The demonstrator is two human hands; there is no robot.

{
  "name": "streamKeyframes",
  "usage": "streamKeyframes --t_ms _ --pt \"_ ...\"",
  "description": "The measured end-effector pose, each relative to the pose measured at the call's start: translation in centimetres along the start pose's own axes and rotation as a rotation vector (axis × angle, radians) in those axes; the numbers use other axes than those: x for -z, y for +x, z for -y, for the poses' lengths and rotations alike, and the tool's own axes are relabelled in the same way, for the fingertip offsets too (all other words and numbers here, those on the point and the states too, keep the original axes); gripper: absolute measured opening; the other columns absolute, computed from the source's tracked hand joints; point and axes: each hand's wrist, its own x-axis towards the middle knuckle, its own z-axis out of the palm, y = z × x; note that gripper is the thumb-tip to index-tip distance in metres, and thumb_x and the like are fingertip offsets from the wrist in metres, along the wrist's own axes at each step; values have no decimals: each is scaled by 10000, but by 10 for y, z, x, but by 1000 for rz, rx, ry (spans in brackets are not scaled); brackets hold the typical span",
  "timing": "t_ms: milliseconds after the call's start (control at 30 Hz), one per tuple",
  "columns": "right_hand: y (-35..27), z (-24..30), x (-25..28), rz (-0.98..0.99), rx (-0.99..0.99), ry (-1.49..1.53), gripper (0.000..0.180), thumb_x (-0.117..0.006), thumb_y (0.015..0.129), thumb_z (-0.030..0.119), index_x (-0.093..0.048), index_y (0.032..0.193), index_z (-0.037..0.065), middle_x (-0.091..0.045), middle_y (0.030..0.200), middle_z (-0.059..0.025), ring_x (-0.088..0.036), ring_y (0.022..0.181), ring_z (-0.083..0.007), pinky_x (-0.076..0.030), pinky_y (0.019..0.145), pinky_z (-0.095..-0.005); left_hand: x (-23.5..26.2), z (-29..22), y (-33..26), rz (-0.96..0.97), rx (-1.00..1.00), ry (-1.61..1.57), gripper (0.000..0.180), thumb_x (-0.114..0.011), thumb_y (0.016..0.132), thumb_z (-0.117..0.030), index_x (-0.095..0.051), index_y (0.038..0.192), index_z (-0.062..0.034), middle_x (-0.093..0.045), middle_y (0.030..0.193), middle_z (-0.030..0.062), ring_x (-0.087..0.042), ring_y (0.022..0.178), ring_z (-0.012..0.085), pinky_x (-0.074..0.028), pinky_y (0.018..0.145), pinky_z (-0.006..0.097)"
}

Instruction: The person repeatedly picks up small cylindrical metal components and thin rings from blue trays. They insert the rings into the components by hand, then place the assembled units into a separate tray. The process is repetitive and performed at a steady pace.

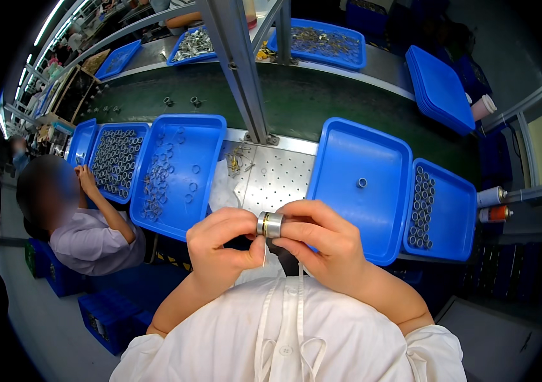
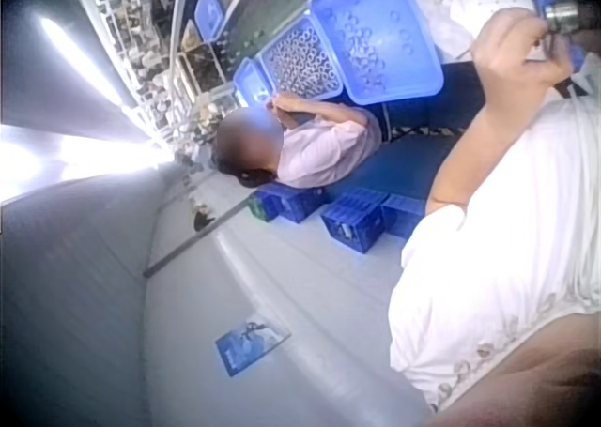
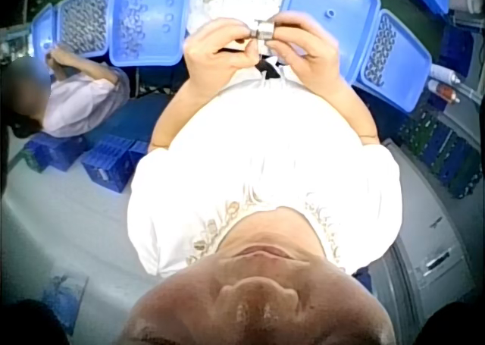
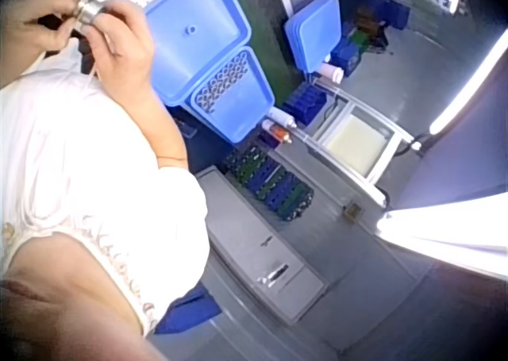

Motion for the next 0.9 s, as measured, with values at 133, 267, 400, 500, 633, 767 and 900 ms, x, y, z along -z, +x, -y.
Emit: streamKeyframes --t_ms 133,267,400,500,633,767,900 --pt "3 -1 1 8 122 -96 190 -705 685 -27 -618 853 -15 -580 968 -138 -607 746 -229 -504 613 -284 3 -1 -5 95 405 -376 123 -623 658 89 -627 776 56 -609 790 95 -601 681 128 -499 604 221" --pt "5 -2 3 46 216 -164 210 -682 651 -40 -599 843 -25 -575 959 -144 -599 746 -255 -502 628 -306 5 2 0 165 562 -518 56 -641 712 58 -621 765 58 -596 780 61 -576 663 88 -503 627 201" --pt "1 -7 3 24 140 -91 225 -720 663 -5 -613 860 -4 -585 967 -130 -603 744 -234 -503 624 -296 1 2 0 147 448 -413 83 -657 660 65 -606 719 37 -596 746 55 -569 619 85 -486 577 199" --pt "-4 -6 8 18 -26 20 201 -736 686 5 -643 864 8 -598 968 -119 -614 719 -197 -509 588 -262 -5 2 -2 114 242 -193 118 -672 616 64 -599 696 18 -598 716 52 -564 576 93 -474 541 197" --pt "-7 -7 7 -14 -3 12 180 -727 686 -11 -642 844 -4 -597 961 -122 -615 732 -199 -518 603 -260 -15 4 -4 53 149 -95 140 -687 588 51 -606 689 0 -599 683 54 -557 531 100 -463 508 197" --pt "-12 -11 9 -30 44 -68 189 -728 671 -26 -633 834 -13 -593 962 -123 -615 735 -204 -519 612 -265 -23 4 -4 54 120 -75 147 -683 573 34 -609 693 -8 -599 682 51 -556 524 97 -455 490 197" --pt "-12 -14 13 -50 101 -108 202 -731 661 -33 -632 837 -12 -591 971 -127 -615 738 -206 -520 619 -266 -26 1 -3 76 93 -42 194 -652 559 77 -626 738 7 -599 709 66 -561 574 113 -451 515 208"
